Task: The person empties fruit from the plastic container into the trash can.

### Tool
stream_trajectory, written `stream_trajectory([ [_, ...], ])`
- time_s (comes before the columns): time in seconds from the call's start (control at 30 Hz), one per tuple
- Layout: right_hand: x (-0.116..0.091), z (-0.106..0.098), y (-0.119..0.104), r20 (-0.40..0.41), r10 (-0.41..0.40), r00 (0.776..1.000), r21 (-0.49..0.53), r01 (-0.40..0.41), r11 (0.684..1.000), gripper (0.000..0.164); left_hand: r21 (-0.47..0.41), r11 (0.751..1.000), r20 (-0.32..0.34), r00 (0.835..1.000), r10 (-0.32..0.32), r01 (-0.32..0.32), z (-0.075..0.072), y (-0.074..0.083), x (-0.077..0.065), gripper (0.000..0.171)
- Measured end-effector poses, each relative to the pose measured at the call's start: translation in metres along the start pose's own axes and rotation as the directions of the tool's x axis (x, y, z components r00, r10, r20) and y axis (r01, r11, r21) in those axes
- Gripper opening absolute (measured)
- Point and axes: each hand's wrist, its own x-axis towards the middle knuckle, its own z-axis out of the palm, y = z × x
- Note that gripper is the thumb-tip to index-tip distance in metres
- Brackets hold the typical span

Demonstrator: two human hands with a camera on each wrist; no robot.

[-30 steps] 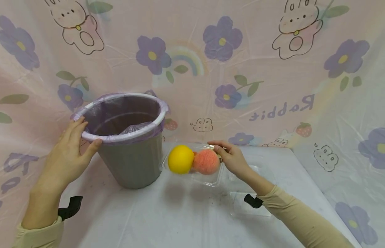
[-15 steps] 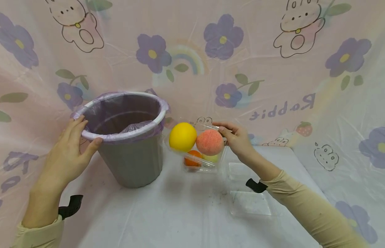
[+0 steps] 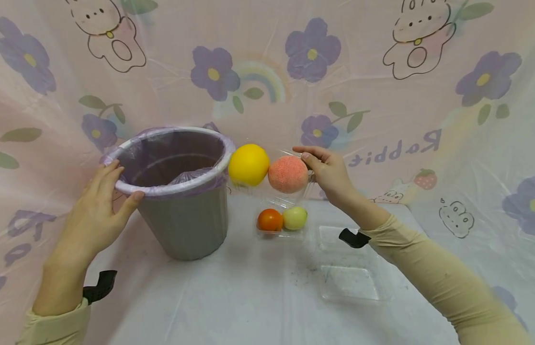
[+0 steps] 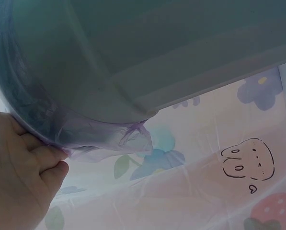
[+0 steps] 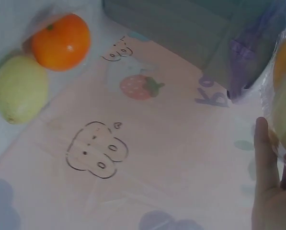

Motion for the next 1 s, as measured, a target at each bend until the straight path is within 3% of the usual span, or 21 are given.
stream_trajectory([
  [0.27,0.023,0.012,-0.027,0.004,-0.05,0.999,0.05,0.05,0.998,0.035,0.003,1.0,-0.008,1.0,0.002,-0.002,-0.001,-0.001,0.001,0.074],
  [0.5,0.04,0.028,-0.046,-0.026,-0.045,0.999,0.07,0.047,0.996,0.03,0.01,1.0,0.011,1.0,-0.003,0.003,-0.001,0.0,0.002,0.076],
  [0.77,0.059,0.058,-0.057,-0.03,-0.06,0.998,0.068,0.062,0.996,0.029,0.01,1.0,0.017,1.0,-0.007,0.007,0.0,0.001,-0.001,0.076],
  [1.0,0.077,0.084,-0.06,0.012,-0.138,0.99,0.071,0.137,0.988,0.03,0.016,1.0,0.009,1.0,-0.009,0.009,0.001,0.0,-0.001,0.075],
])
